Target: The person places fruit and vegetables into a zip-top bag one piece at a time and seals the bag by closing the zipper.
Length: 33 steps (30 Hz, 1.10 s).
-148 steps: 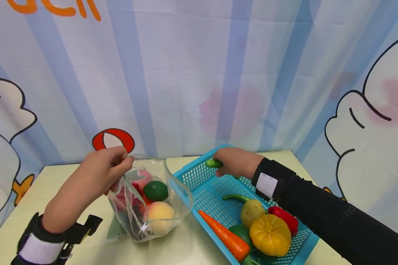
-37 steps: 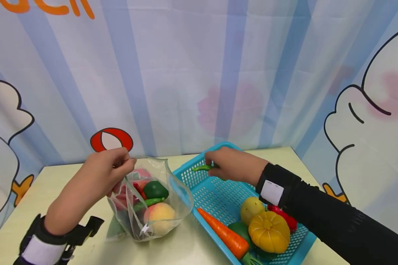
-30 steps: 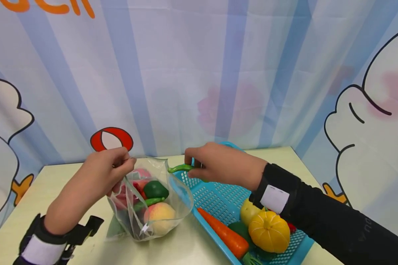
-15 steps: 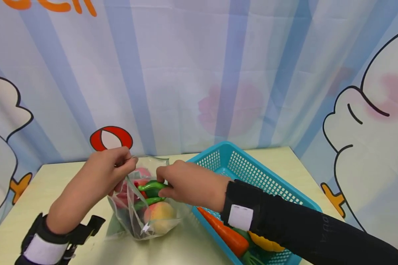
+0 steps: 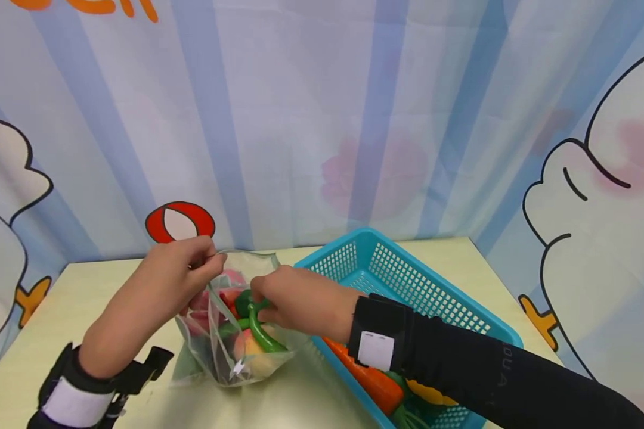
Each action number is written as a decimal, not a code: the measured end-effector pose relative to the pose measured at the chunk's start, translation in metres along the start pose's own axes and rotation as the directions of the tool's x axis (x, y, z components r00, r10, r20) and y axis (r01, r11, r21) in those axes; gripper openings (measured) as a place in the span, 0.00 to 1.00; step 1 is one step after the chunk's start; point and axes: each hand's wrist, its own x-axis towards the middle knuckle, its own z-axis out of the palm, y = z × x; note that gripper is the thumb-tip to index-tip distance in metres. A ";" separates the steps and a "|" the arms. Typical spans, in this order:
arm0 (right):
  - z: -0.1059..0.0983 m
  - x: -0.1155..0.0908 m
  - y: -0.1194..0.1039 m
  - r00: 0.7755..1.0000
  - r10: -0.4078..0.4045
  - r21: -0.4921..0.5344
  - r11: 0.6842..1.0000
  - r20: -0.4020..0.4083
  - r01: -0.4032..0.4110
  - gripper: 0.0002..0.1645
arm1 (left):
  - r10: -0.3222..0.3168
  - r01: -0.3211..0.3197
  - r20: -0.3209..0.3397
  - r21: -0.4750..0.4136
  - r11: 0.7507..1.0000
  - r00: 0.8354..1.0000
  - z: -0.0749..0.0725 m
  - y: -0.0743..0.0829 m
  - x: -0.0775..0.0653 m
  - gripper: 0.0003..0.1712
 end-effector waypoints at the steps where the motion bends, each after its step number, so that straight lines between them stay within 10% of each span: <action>1: -0.001 -0.001 0.001 1.000 -0.007 -0.003 1.000 -0.009 0.007 0.10 | 0.001 -0.001 -0.001 -0.001 1.000 1.000 0.000 0.000 0.000 0.14; 18: -0.049 -0.053 0.037 0.988 0.098 -0.073 0.992 -0.115 -0.107 0.07 | 0.001 -0.001 -0.007 0.011 1.000 1.000 -0.001 0.002 0.000 0.14; 25: -0.053 -0.081 0.081 0.964 0.264 -0.045 0.963 -0.018 -0.264 0.10 | 0.005 -0.005 0.001 0.010 1.000 1.000 -0.001 0.004 0.000 0.13; 33: -0.026 -0.095 0.123 0.844 0.455 -0.102 0.889 0.285 -0.446 0.22 | 0.001 -0.001 0.007 0.001 1.000 1.000 0.003 0.005 0.001 0.14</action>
